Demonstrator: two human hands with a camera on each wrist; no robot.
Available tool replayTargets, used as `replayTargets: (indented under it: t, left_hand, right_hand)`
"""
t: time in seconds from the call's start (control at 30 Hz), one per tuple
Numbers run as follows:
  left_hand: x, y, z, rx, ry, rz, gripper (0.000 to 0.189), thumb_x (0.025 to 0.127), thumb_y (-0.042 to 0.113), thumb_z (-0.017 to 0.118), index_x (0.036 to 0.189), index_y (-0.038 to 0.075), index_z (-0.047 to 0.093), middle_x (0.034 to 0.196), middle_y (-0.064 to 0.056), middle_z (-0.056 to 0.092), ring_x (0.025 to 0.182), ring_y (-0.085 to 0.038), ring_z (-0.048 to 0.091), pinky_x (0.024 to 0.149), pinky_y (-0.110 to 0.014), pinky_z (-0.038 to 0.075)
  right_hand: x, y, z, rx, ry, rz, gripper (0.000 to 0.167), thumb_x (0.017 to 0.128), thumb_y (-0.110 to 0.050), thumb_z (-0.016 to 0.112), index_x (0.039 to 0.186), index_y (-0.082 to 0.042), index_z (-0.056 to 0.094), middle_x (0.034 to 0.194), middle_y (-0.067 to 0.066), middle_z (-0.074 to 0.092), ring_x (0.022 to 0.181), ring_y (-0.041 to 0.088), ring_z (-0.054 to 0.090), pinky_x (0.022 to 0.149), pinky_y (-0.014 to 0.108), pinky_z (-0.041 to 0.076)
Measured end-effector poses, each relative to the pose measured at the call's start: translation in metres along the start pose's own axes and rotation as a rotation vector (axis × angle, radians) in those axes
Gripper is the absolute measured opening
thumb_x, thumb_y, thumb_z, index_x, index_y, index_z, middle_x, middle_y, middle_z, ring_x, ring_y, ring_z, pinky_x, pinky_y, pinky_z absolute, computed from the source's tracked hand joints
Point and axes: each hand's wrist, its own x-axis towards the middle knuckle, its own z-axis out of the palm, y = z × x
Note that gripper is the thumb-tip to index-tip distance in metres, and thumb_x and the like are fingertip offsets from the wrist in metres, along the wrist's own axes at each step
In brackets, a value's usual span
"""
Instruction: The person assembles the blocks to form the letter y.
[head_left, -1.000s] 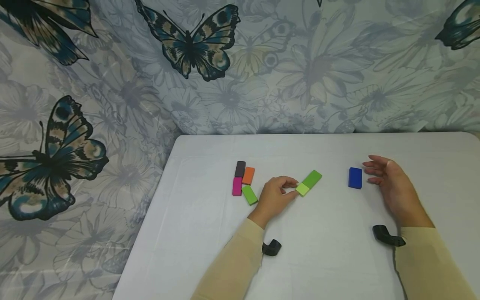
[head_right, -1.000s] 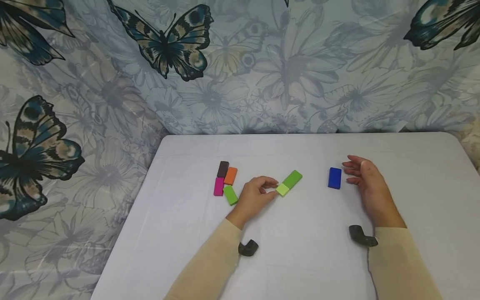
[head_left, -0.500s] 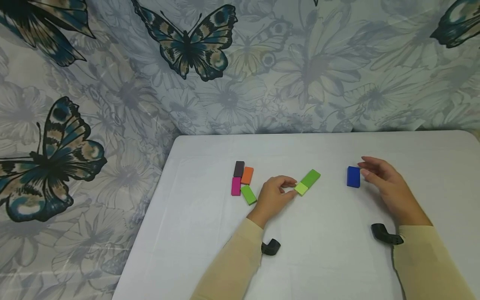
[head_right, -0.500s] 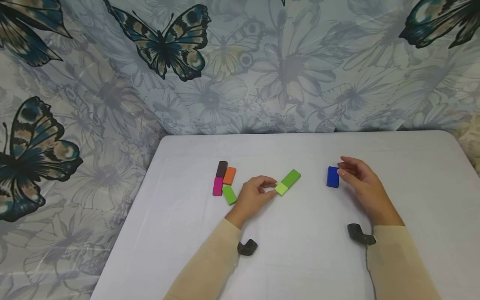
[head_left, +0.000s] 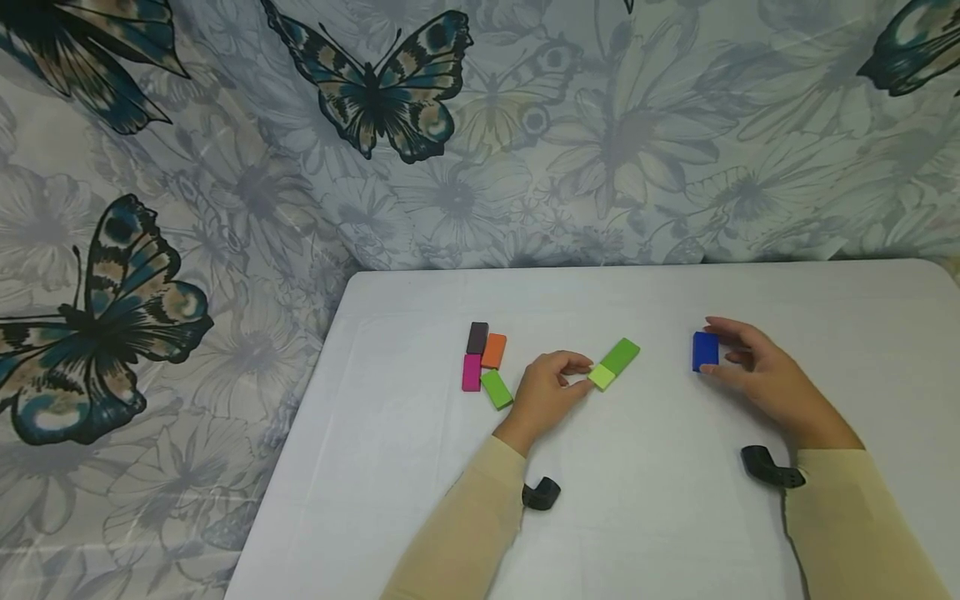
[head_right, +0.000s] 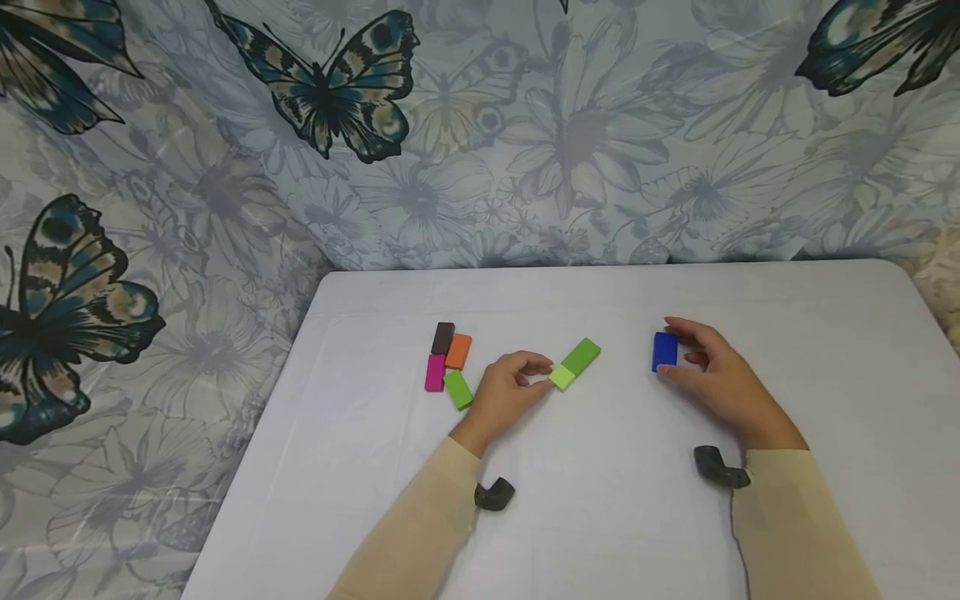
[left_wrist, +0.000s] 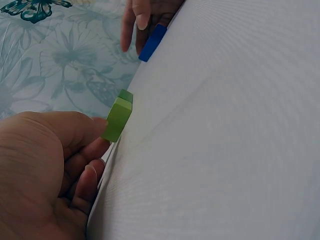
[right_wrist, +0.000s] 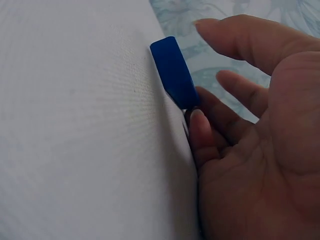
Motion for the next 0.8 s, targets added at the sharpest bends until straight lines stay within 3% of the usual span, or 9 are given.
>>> replayTargets:
  t: [0.27,0.5,0.8]
  left_hand:
    - [0.0004,-0.0006,0.0000,-0.006,0.002,0.003,0.027,0.097,0.012,0.085,0.124,0.013,0.079,0.113,0.011,0.076,0.100,-0.003,0.061,0.086,-0.019,0.052]
    - [0.0002,-0.0013,0.0006,0.001,0.001,0.000,0.028,0.097,0.012,0.085,0.124,0.013,0.079,0.113,0.011,0.076,0.100,-0.003,0.061,0.086,-0.019,0.052]
    - [0.0005,-0.0018,0.0011,0.001,0.001,-0.010,0.027,0.097,0.012,0.085,0.123,0.015,0.079,0.112,0.013,0.076,0.098,-0.002,0.060,0.086,-0.020,0.052]
  right_hand:
    - [-0.0006,0.0049,-0.0028,-0.016,-0.066,-0.134,0.084,0.093,0.010,0.075,0.167,0.000,0.036,0.163,0.029,0.040,0.142,0.005,0.036,0.100,0.001,0.026]
    - [0.0005,0.0030,-0.0024,-0.046,-0.065,-0.140,0.083,0.093,0.011,0.074,0.166,0.002,0.035,0.162,0.031,0.039,0.147,0.045,0.035,0.099,-0.001,0.025]
    - [0.0024,0.0030,0.0006,-0.083,-0.028,-0.108,0.081,0.094,0.005,0.079,0.163,0.006,0.037,0.158,0.033,0.041,0.139,0.051,0.040,0.093,-0.002,0.026]
